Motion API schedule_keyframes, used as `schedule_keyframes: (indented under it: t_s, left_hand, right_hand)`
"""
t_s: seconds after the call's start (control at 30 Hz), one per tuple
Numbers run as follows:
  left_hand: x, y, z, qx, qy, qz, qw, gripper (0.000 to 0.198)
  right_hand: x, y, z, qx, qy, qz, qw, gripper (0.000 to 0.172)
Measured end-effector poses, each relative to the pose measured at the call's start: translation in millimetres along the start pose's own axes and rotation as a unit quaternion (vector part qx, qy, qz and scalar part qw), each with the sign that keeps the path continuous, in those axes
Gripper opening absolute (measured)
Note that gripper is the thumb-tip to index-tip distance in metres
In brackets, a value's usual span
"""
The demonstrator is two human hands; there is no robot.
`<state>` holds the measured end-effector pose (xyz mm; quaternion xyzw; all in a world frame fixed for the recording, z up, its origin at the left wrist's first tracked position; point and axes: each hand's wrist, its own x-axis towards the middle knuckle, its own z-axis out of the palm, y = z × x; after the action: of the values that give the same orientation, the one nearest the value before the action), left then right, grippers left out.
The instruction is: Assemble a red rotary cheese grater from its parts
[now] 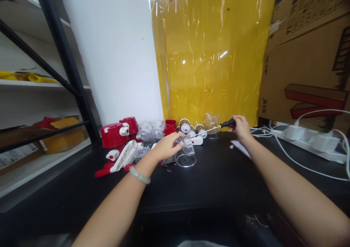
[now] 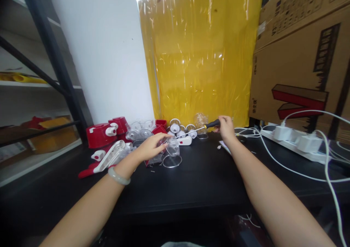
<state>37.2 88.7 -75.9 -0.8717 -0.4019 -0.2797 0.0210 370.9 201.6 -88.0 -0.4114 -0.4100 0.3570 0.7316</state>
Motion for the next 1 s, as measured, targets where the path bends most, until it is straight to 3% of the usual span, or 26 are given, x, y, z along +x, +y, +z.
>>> schedule_keyframes:
  t_s: [0.23, 0.63, 0.87, 1.0]
  left_hand:
    - [-0.5, -1.4, 0.6, 0.004, -0.002, -0.001, 1.000, 0.038]
    - [0.1, -1.3, 0.6, 0.009, -0.003, -0.001, 1.000, 0.038]
    - [-0.5, -0.9, 0.4, 0.007, 0.002, -0.001, 1.000, 0.038]
    - [-0.5, -0.3, 0.2, 0.002, 0.000, 0.000, 1.000, 0.038]
  right_hand:
    - [3.9, 7.5, -1.5, -0.012, -0.010, -0.032, 0.999, 0.028]
    - [1.0, 1.1, -1.3, 0.029, -0.015, 0.008, 0.999, 0.011]
    - [3.3, 7.2, -2.9, -0.025, -0.013, -0.026, 0.999, 0.024]
    - [3.7, 5.5, -3.4, 0.020, -0.019, 0.004, 1.000, 0.016]
